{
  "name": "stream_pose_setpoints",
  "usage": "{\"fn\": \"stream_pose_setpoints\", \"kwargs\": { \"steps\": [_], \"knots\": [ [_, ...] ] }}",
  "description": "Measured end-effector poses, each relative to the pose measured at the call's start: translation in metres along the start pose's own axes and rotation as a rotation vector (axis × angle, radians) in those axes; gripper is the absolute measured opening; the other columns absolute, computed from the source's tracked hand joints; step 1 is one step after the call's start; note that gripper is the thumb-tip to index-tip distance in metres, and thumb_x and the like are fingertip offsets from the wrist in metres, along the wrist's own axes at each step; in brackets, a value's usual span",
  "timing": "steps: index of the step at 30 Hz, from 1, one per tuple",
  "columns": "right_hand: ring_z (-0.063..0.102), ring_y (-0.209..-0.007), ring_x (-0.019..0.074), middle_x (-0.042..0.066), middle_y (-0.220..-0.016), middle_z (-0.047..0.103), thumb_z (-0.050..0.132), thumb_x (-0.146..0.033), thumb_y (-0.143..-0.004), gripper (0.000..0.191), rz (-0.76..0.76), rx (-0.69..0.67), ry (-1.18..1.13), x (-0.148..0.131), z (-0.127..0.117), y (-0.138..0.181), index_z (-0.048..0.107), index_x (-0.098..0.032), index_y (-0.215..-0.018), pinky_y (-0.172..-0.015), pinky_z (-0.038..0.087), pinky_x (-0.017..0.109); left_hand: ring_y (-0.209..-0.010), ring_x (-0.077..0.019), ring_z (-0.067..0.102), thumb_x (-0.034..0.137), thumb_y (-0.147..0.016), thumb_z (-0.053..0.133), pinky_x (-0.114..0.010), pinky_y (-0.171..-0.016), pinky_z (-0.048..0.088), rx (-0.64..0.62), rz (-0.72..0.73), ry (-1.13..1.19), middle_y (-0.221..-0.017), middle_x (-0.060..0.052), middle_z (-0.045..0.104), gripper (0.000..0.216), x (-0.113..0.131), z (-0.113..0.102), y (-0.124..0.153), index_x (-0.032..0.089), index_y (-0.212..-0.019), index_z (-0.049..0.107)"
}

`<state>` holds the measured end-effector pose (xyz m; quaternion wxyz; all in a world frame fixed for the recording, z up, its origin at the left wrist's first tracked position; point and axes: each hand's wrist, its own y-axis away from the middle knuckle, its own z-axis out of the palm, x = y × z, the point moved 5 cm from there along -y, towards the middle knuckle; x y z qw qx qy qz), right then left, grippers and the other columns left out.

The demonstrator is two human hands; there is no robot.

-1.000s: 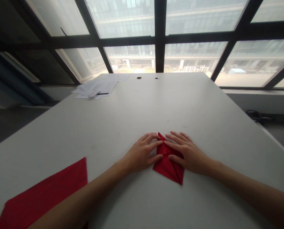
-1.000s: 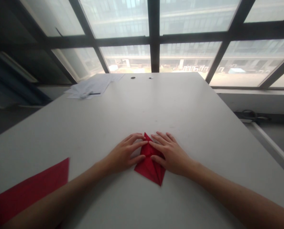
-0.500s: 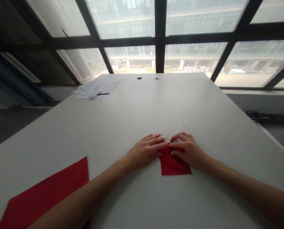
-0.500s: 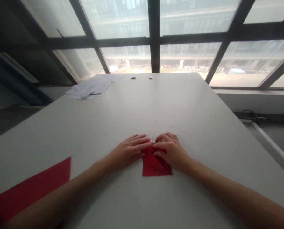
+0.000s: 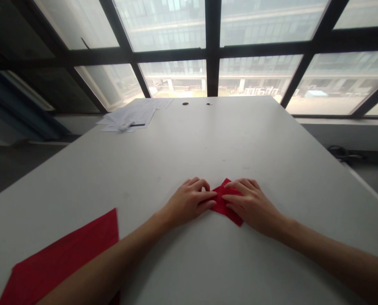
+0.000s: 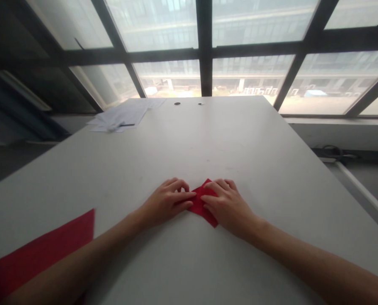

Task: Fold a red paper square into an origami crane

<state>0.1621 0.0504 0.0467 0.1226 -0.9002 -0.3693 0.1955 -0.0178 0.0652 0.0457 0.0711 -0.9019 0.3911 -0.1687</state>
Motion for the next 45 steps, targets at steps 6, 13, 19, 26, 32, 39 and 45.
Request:
{"fn": "stream_pose_setpoints", "kwargs": {
  "steps": [6,13,19,26,32,39,45],
  "knots": [
    [0.057,-0.097,0.0255,0.008,-0.1,0.067,0.061,-0.024,-0.092,0.011,0.122,0.009,0.067,0.017,0.0,0.001,0.071,-0.024,-0.097,-0.09,0.041,0.042,-0.101,-0.0191,0.06,0.032,-0.097,0.051,-0.036,-0.096,0.045,-0.014,0.035,0.126,-0.11,-0.005,0.066,0.024,0.006,-0.004,-0.001,0.025,-0.093,0.074],
    [0.061,-0.101,0.0249,0.008,-0.107,0.071,0.066,-0.026,-0.089,0.027,0.168,0.038,-0.07,0.016,0.001,0.004,0.063,-0.021,-0.115,-0.094,0.045,0.042,-0.12,-0.0213,0.056,0.028,-0.094,0.058,-0.039,-0.108,0.042,-0.033,0.131,0.205,-0.127,-0.005,0.064,0.029,0.005,0.004,-0.001,0.026,-0.123,0.064],
    [0.053,-0.126,0.0272,0.008,-0.133,0.062,0.068,-0.026,-0.086,0.034,0.107,0.014,-0.105,0.019,0.012,0.006,0.064,-0.023,-0.12,-0.106,0.041,0.048,-0.124,-0.0235,0.053,0.032,-0.094,0.058,-0.043,-0.11,0.042,-0.039,0.128,0.153,-0.128,-0.007,0.061,0.03,0.005,0.003,0.001,0.03,-0.122,0.066],
    [0.045,-0.134,0.0292,0.007,-0.144,0.054,0.062,-0.03,-0.09,0.033,0.099,0.011,-0.059,0.02,0.015,0.006,0.065,-0.027,-0.123,-0.109,0.039,0.051,-0.141,-0.0234,0.039,0.034,-0.096,0.054,-0.045,-0.121,0.029,-0.094,0.149,0.171,-0.152,-0.005,0.044,0.038,0.004,0.01,0.001,0.027,-0.134,0.056],
    [0.042,-0.137,0.0284,0.006,-0.145,0.053,0.059,-0.03,-0.093,0.038,0.113,-0.033,-0.039,0.02,0.017,0.007,0.061,-0.027,-0.13,-0.112,0.034,0.053,-0.142,-0.0236,0.038,0.037,-0.096,0.054,-0.043,-0.12,0.031,-0.103,0.127,0.146,-0.15,-0.008,0.046,0.053,0.004,0.01,0.0,0.023,-0.146,0.042],
    [0.04,-0.139,0.0279,0.005,-0.146,0.051,0.055,-0.029,-0.094,0.041,0.132,-0.062,-0.063,0.018,0.018,0.006,0.056,-0.027,-0.135,-0.113,0.031,0.054,-0.135,-0.0253,0.044,0.04,-0.096,0.053,-0.043,-0.115,0.039,-0.077,0.097,0.129,-0.142,-0.009,0.053,0.042,0.006,0.004,-0.002,0.023,-0.134,0.056],
    [0.038,-0.14,0.0273,0.004,-0.147,0.05,0.054,-0.029,-0.094,0.041,0.081,-0.089,-0.078,0.013,0.015,0.005,0.056,-0.029,-0.135,-0.113,0.029,0.054,-0.145,-0.0221,0.031,0.037,-0.101,0.042,-0.045,-0.122,0.026,-0.09,0.059,0.083,-0.154,-0.005,0.04,0.045,0.0,0.008,0.0,0.026,-0.144,0.045]
  ]
}}
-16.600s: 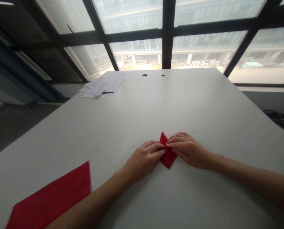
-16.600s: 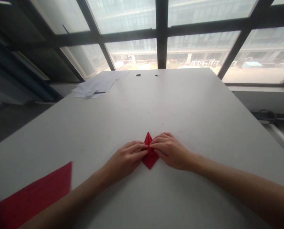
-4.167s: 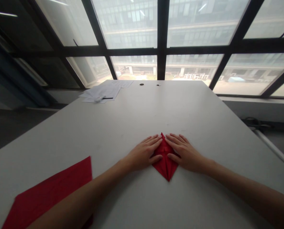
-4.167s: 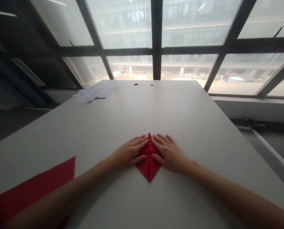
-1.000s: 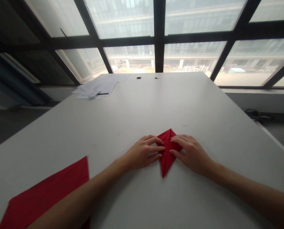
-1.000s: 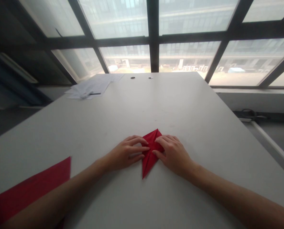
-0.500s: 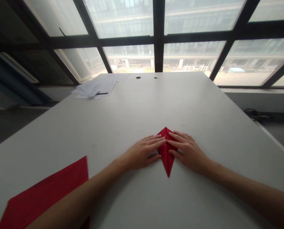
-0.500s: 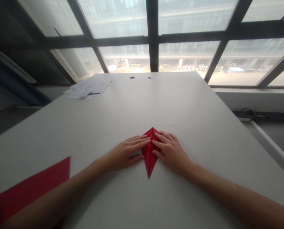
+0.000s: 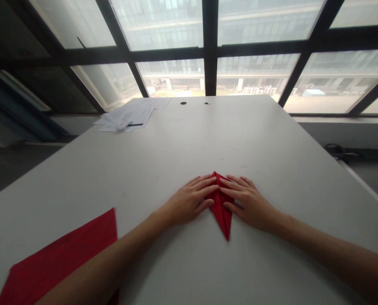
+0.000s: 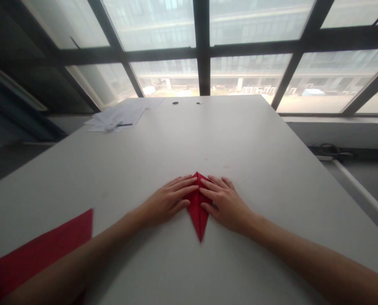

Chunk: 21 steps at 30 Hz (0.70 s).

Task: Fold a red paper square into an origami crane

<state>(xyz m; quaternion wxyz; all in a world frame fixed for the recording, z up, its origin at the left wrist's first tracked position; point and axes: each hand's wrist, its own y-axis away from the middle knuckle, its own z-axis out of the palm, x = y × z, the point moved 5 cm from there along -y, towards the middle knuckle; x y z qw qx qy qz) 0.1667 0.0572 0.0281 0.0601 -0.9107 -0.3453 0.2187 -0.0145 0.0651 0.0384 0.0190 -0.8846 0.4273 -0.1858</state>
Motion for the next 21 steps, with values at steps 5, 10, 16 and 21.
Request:
{"fn": "stream_pose_setpoints", "kwargs": {
  "steps": [5,10,16,21],
  "knots": [
    [0.038,-0.14,0.0267,0.004,-0.146,0.052,0.053,-0.028,-0.094,0.04,-0.021,-0.009,-0.014,-0.003,-0.0019,0.0001,0.057,-0.028,-0.134,-0.114,0.028,0.053,-0.145,-0.0232,0.032,0.039,-0.101,0.041,-0.046,-0.121,0.029,0.004,-0.059,-0.071,-0.152,-0.004,0.043,0.045,-0.0047,0.0053,0.0007,0.027,-0.144,0.044],
    [0.04,-0.139,0.0263,0.005,-0.144,0.054,0.054,-0.028,-0.094,0.038,-0.039,-0.008,-0.035,-0.0053,-0.0042,-0.0009,0.058,-0.029,-0.132,-0.113,0.028,0.051,-0.141,-0.0253,0.037,0.041,-0.099,0.045,-0.046,-0.12,0.031,0.022,-0.074,-0.075,-0.15,-0.008,0.045,0.052,-0.0032,0.0037,-0.0006,0.024,-0.148,0.039],
    [0.043,-0.135,0.0282,0.005,-0.141,0.057,0.057,-0.028,-0.092,0.033,-0.049,0.0,-0.035,-0.0087,-0.0071,-0.0002,0.062,-0.031,-0.125,-0.112,0.027,0.054,-0.146,-0.026,0.029,0.04,-0.098,0.047,-0.048,-0.12,0.028,0.013,-0.073,-0.064,-0.154,-0.008,0.04,0.051,-0.004,0.0048,0.0001,0.023,-0.146,0.041],
    [0.047,-0.131,0.0272,0.005,-0.136,0.061,0.055,-0.03,-0.094,0.034,-0.024,0.059,-0.034,-0.0047,-0.0079,-0.0044,0.062,-0.028,-0.126,-0.113,0.028,0.051,-0.145,-0.0269,0.03,0.042,-0.097,0.05,-0.048,-0.12,0.028,0.01,-0.085,-0.062,-0.153,-0.008,0.041,0.052,-0.0039,0.0049,0.0001,0.024,-0.144,0.042]
  ]
}}
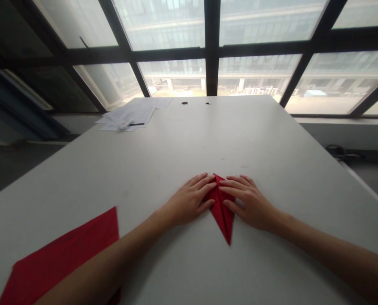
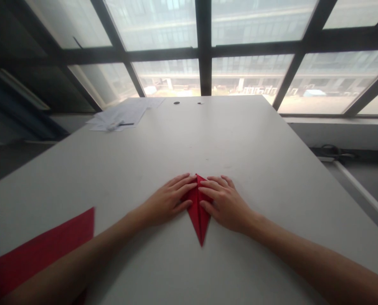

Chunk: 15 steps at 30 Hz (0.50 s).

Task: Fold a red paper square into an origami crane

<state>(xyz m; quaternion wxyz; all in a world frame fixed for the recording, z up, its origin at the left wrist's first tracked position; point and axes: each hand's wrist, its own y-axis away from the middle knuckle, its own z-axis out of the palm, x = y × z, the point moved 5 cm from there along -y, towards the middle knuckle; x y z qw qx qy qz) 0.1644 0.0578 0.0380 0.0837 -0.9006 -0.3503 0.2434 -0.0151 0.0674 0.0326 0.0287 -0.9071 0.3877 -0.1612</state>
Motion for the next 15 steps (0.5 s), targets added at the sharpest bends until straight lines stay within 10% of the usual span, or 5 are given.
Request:
{"fn": "stream_pose_setpoints", "kwargs": {
  "steps": [15],
  "knots": [
    [0.039,-0.135,0.03,0.01,-0.147,0.048,0.049,-0.035,-0.097,0.045,0.013,-0.065,0.139,0.01,0.011,-0.011,0.051,-0.027,-0.14,-0.112,0.028,0.054,-0.143,-0.0268,0.034,0.039,-0.094,0.055,-0.048,-0.12,0.029,0.017,0.003,0.003,-0.151,-0.009,0.042,0.055,0.001,0.0,-0.001,0.022,-0.145,0.04]
  ]
}}
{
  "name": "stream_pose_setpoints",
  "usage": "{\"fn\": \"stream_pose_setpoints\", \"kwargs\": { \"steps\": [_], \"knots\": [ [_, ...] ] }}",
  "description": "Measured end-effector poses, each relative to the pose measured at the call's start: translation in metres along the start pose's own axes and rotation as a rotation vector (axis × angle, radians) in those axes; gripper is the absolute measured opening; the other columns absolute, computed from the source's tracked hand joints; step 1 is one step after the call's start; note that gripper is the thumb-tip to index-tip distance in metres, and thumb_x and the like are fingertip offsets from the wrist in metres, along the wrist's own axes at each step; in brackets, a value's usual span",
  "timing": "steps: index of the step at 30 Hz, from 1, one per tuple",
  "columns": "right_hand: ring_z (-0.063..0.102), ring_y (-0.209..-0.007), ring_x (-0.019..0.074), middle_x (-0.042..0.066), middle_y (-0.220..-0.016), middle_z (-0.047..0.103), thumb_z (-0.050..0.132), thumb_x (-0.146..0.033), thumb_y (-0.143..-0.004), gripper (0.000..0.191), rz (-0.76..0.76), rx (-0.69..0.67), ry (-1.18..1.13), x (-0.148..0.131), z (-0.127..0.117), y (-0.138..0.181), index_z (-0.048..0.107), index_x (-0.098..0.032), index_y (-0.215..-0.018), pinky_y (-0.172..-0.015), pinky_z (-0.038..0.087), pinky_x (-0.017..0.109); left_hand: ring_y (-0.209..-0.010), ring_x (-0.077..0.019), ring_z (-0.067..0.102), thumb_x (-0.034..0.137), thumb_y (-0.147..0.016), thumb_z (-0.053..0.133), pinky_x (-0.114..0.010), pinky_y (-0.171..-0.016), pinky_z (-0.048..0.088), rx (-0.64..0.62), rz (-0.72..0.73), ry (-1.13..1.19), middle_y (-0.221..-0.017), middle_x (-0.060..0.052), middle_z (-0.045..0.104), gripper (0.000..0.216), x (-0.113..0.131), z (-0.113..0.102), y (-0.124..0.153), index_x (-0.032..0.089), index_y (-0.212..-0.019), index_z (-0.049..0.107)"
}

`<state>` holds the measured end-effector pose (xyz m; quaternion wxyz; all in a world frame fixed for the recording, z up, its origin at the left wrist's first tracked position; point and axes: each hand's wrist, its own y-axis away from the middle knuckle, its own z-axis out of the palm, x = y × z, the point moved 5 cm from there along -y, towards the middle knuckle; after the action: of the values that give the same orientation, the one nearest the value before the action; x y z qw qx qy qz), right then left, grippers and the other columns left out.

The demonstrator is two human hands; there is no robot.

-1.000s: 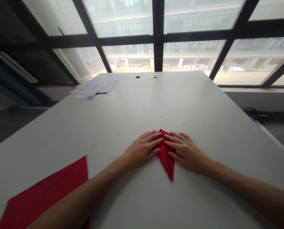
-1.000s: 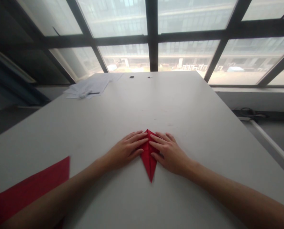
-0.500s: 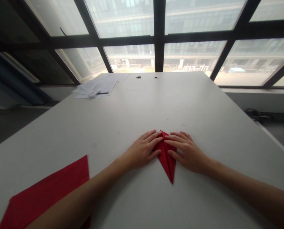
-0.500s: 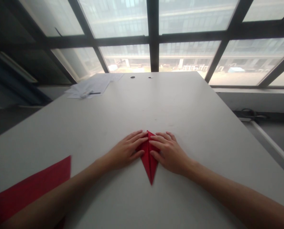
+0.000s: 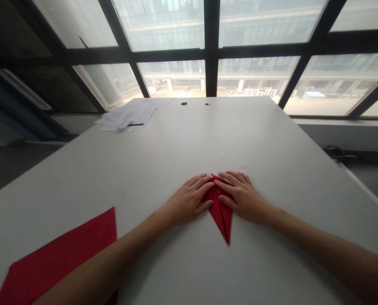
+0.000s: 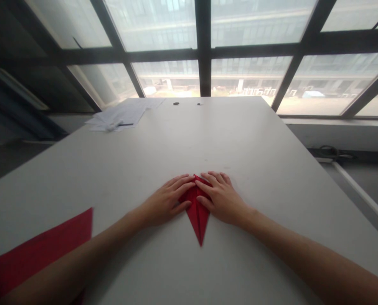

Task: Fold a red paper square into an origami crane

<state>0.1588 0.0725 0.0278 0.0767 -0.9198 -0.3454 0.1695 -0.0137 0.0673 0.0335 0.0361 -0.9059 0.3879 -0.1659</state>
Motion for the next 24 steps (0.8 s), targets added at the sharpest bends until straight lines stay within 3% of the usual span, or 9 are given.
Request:
{"fn": "stream_pose_setpoints", "kwargs": {
  "steps": [6,17,24],
  "knots": [
    [0.038,-0.136,0.0283,0.009,-0.148,0.048,0.041,-0.022,-0.098,0.045,-0.017,0.016,0.013,0.0022,0.0019,0.0003,0.05,-0.028,-0.142,-0.112,0.029,0.054,-0.144,-0.0268,0.032,0.039,-0.094,0.055,-0.047,-0.12,0.029,0.006,0.012,0.004,-0.152,-0.01,0.041,0.055,-0.0004,-0.0012,0.0009,0.022,-0.144,0.04],
    [0.038,-0.136,0.0294,0.009,-0.148,0.048,0.049,-0.023,-0.094,0.049,-0.011,0.004,0.014,0.0042,0.0041,0.0006,0.05,-0.03,-0.142,-0.112,0.029,0.054,-0.146,-0.0279,0.028,0.043,-0.092,0.057,-0.049,-0.118,0.03,-0.04,-0.023,0.02,-0.154,-0.009,0.039,0.058,-0.004,-0.0006,0.0004,0.023,-0.143,0.041],
    [0.039,-0.136,0.0303,0.009,-0.149,0.047,0.05,-0.024,-0.094,0.05,-0.024,0.008,0.016,0.0048,0.0059,0.0011,0.049,-0.033,-0.143,-0.111,0.029,0.056,-0.145,-0.0315,0.027,0.046,-0.087,0.064,-0.054,-0.116,0.029,-0.013,-0.035,0.045,-0.159,-0.012,0.028,0.061,-0.0048,-0.005,0.0016,0.025,-0.14,0.042]
  ]
}}
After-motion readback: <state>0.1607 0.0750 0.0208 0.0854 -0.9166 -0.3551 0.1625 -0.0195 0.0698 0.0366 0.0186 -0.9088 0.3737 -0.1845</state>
